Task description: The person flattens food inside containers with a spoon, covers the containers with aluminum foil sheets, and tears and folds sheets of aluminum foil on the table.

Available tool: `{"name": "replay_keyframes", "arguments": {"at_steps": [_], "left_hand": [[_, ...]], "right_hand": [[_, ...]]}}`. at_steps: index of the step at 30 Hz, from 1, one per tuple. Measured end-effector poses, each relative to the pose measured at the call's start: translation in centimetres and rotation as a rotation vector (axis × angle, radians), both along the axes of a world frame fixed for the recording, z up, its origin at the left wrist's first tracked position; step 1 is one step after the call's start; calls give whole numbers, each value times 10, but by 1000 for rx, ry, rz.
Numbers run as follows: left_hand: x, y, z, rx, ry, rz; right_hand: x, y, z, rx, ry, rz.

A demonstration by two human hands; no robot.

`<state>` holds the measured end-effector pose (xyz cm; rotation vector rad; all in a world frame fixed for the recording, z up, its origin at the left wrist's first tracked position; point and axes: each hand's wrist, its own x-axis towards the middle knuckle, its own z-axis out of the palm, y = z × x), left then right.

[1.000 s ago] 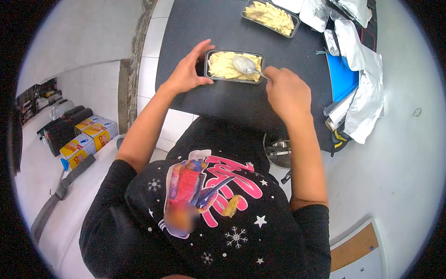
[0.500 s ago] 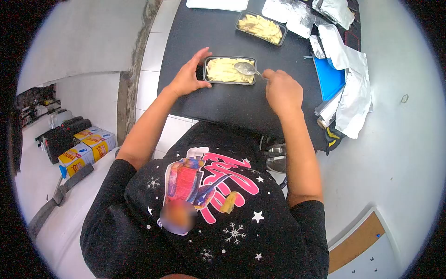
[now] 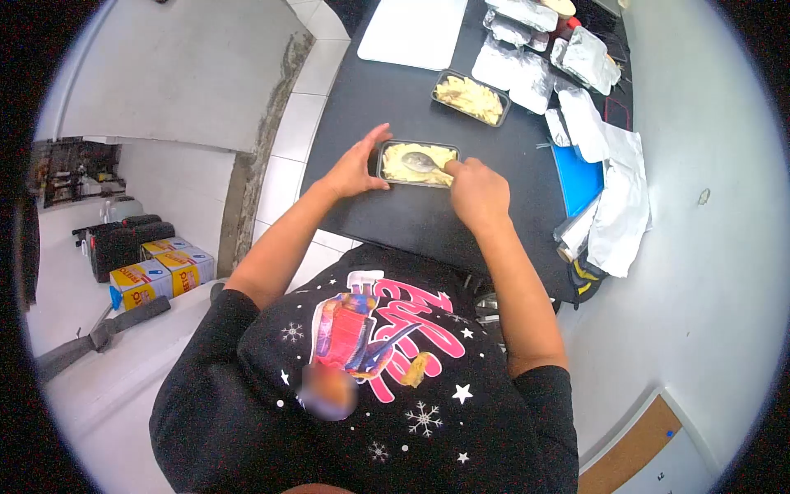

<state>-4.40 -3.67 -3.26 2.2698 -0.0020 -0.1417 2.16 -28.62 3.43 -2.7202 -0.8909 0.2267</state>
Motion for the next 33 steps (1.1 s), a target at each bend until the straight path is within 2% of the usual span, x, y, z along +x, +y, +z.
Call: {"name": "replay_keyframes", "arguments": {"at_steps": [2,6,9,12,14,17,21,22,23,25,29,32,33], "left_hand": [[-2,-1,-2,-6,-44,6],[-4,-4,2,-115,59,58],[-5,-2,-3,-68,-14,41],[-5,-1,-3,-168,34,39],[-3,1,-2,-139,23,16],[-3,2,3,-216,51,9],[-3,5,-3,-224,0,48],[-3,5,-2,-245,17,65],[0,2,-4,-272,35,56],[1,3,-16,-220,-18,39],[2,6,-8,-209,28,52],[2,5,-10,-174,32,38],[4,5,-11,-186,38,41]], "right_hand": [[-6,13,-3,3,2,68],[-2,24,-3,-99,89,126],[3,19,15,-60,110,68],[10,12,-4,-56,116,74],[16,1,-11,84,157,29],[35,7,6,173,403,-164],[92,58,4,367,338,-157],[110,79,-5,375,297,-165],[127,100,-26,506,212,-157],[172,145,-55,189,229,-146],[189,193,-49,158,273,-331],[200,199,-66,162,275,-341],[198,198,-67,113,190,-338]]}}
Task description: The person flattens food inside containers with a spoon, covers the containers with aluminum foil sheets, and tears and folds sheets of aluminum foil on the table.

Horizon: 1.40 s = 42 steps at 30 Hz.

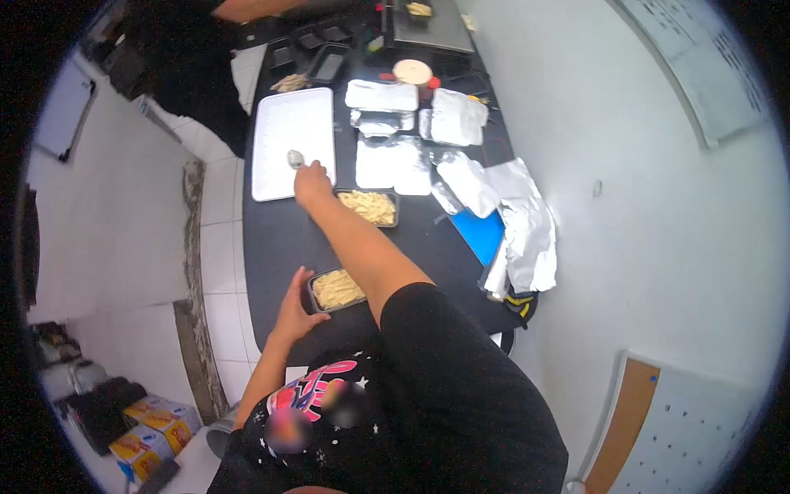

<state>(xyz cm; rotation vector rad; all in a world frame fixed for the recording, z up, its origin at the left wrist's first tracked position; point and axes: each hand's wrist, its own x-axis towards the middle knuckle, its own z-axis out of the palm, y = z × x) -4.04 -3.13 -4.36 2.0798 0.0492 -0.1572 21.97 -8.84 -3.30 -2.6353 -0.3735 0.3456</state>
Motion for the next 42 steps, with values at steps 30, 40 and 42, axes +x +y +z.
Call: {"name": "replay_keyframes", "arguments": {"at_steps": [30,40,42], "left_hand": [[-19,-4,38,466,-339,-53],[45,-87,99,-167,-120,-219],[56,-109,108,-366,-77,-296]], "right_hand": [[-243,-479,16,-220,-902,-470],[-244,-416,248,391,-715,-155],[-238,-403,253,604,-624,-189]]}}
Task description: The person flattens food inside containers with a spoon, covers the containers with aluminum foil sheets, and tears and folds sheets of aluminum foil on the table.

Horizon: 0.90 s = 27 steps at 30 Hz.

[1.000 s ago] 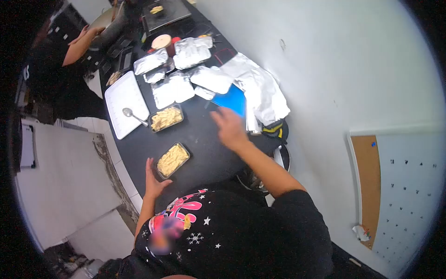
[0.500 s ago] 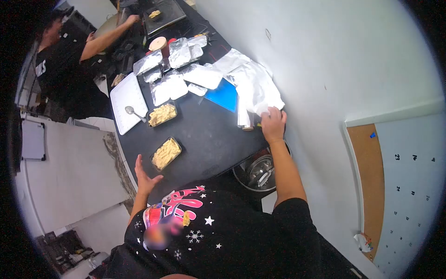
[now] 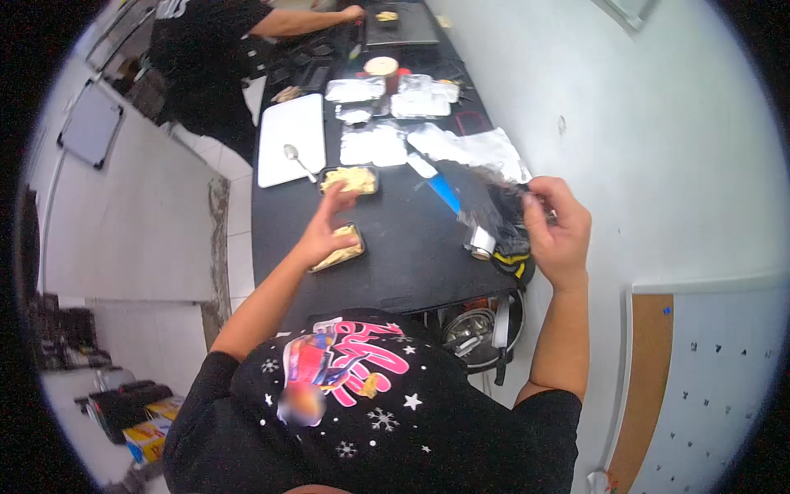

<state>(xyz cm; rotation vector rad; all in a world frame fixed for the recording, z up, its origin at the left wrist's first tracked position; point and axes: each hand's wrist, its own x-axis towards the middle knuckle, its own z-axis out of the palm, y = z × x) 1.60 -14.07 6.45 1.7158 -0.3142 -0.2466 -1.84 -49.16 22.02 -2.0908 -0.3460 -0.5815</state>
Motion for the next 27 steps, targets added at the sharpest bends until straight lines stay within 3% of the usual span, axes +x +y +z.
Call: {"name": "replay_keyframes", "arguments": {"at_steps": [3,7,12,15,19,21,22,23,25,27], "left_hand": [[14,-26,8,-263,105,4],[23,-38,-2,-424,400,33],[29,-43,-11,-643,415,202],[36,-22,-25,-458,376,276],[40,16,-13,-305,144,589],[41,42,-11,-111,-13,703],[30,47,7,-87,45,776],[24,59,1,69,-23,824],[7,85,-29,385,-140,903],[-13,103,-71,450,-18,898]], "right_hand": [[13,20,-3,310,106,144],[23,41,-19,428,122,200],[34,48,-40,598,233,168],[49,54,-65,648,244,86],[81,81,-122,680,319,-4],[105,104,-168,499,186,-4],[103,121,-172,393,235,-38],[99,141,-174,285,282,-72],[95,164,-212,436,406,-2],[88,175,-257,476,517,33]]}}
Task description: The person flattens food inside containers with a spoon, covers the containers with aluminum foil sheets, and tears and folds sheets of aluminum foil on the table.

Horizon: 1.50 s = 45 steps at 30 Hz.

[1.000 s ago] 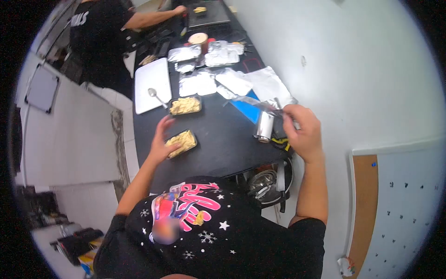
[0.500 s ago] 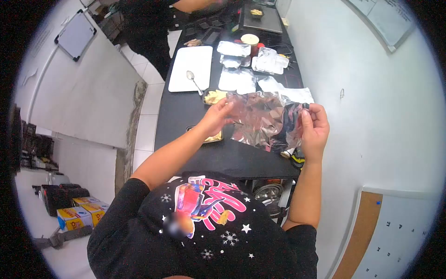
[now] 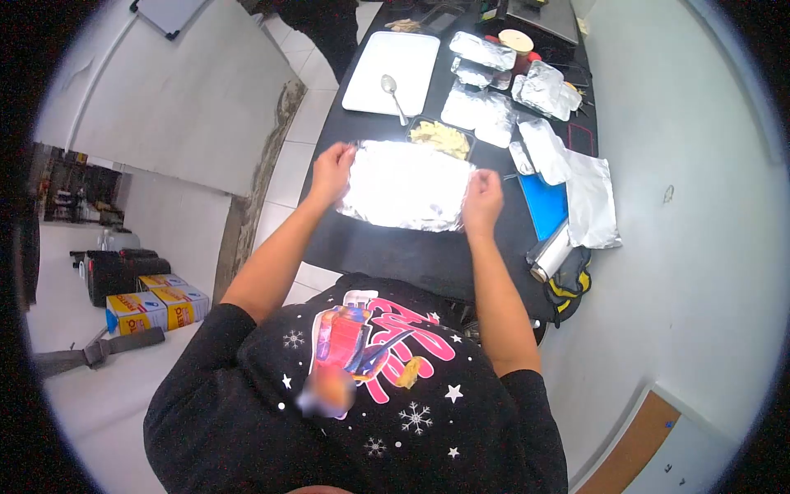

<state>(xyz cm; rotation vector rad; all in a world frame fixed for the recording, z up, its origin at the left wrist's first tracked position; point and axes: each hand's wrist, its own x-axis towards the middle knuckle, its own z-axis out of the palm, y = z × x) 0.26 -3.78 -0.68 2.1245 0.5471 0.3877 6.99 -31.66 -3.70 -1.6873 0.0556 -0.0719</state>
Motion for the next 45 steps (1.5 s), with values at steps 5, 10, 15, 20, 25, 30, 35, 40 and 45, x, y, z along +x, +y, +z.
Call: {"name": "replay_keyframes", "arguments": {"at_steps": [5,10,15,20,25,30,35,40,45], "left_hand": [[-31,0,-56,-73,170,91],[-28,2,-59,-16,190,142],[-32,-9,-30,470,-147,-64],[-27,-53,-29,517,-148,-746],[-22,-61,-67,262,48,-766],[-21,-68,-51,239,256,-769],[-28,-66,-69,575,63,-696],[-31,-62,-32,353,308,-707],[-30,-58,-44,569,154,-677]], "right_hand": [[-19,14,-39,-276,57,5],[-16,20,-53,-294,56,0],[-13,24,-61,-260,98,7],[-20,27,-56,-269,85,1],[-26,20,-40,-399,113,-4],[-11,11,-80,-358,35,-5],[-1,11,-77,-344,-52,70],[0,5,-77,-459,-5,82],[-21,30,6,-520,-507,263]]}}
